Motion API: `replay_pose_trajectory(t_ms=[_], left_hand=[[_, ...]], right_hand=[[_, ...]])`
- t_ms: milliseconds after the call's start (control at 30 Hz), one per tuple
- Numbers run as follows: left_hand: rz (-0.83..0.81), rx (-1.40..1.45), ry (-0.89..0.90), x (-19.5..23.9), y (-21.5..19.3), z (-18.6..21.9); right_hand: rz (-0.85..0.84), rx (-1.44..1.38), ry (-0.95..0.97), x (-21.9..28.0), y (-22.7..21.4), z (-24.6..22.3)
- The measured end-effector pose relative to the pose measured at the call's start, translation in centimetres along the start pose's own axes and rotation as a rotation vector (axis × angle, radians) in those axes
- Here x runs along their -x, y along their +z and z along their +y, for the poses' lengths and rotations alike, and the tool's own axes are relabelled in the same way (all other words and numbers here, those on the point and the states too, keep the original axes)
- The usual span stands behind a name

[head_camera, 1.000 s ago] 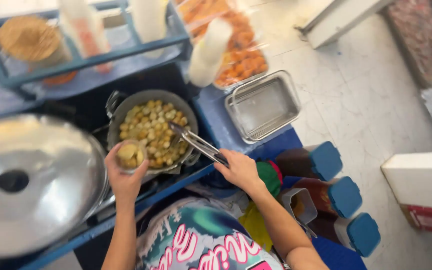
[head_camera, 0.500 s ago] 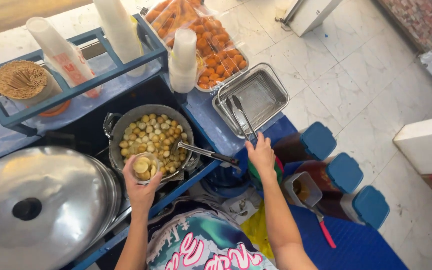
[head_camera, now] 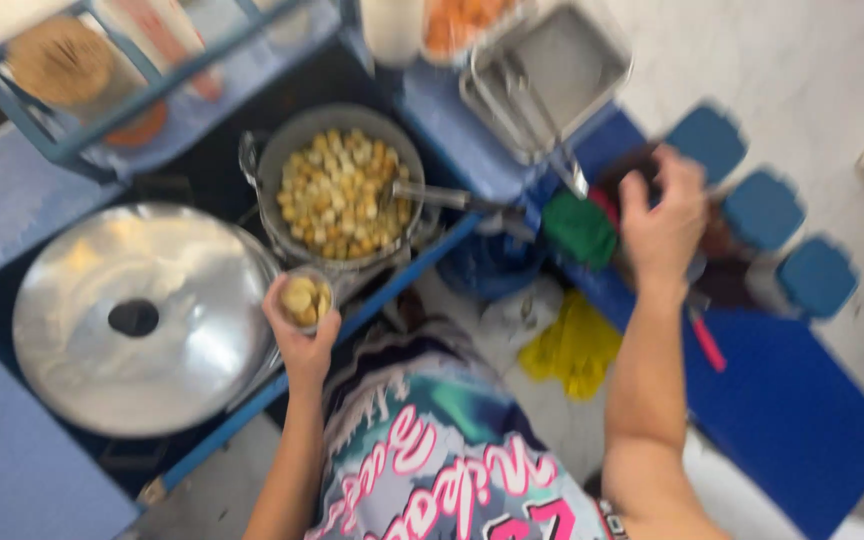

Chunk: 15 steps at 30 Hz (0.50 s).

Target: A person is frying small round food items, scooping them into a cup, adding various sauces, and handling cash from a customer at a street food stall.

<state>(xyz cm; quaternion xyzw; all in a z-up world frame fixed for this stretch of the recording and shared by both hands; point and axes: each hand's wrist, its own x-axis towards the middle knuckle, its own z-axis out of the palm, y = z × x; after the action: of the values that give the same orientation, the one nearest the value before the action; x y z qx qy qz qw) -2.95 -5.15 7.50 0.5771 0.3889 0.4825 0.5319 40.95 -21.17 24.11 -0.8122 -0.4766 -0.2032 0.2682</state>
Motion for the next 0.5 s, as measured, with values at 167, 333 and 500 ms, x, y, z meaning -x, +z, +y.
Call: replay_pose_trajectory(t_ms=[167, 333, 500], left_hand=[[-0.082, -0.141, 0.045, 0.8, -0.1, 5.6], [-0.145, -0.106, 0.160, 0.6, 0.7, 6.5], [-0.128, -0.232, 0.199, 0.7, 0.7, 6.6]], right_hand=[[0.041, -0.032, 0.051, 3.5, -5.3, 0.3], [0.082, -0.046, 0.133, 7.8, -7.0, 2.8], [0.117, 0.052, 0.079, 10.3, -8.0, 5.3]])
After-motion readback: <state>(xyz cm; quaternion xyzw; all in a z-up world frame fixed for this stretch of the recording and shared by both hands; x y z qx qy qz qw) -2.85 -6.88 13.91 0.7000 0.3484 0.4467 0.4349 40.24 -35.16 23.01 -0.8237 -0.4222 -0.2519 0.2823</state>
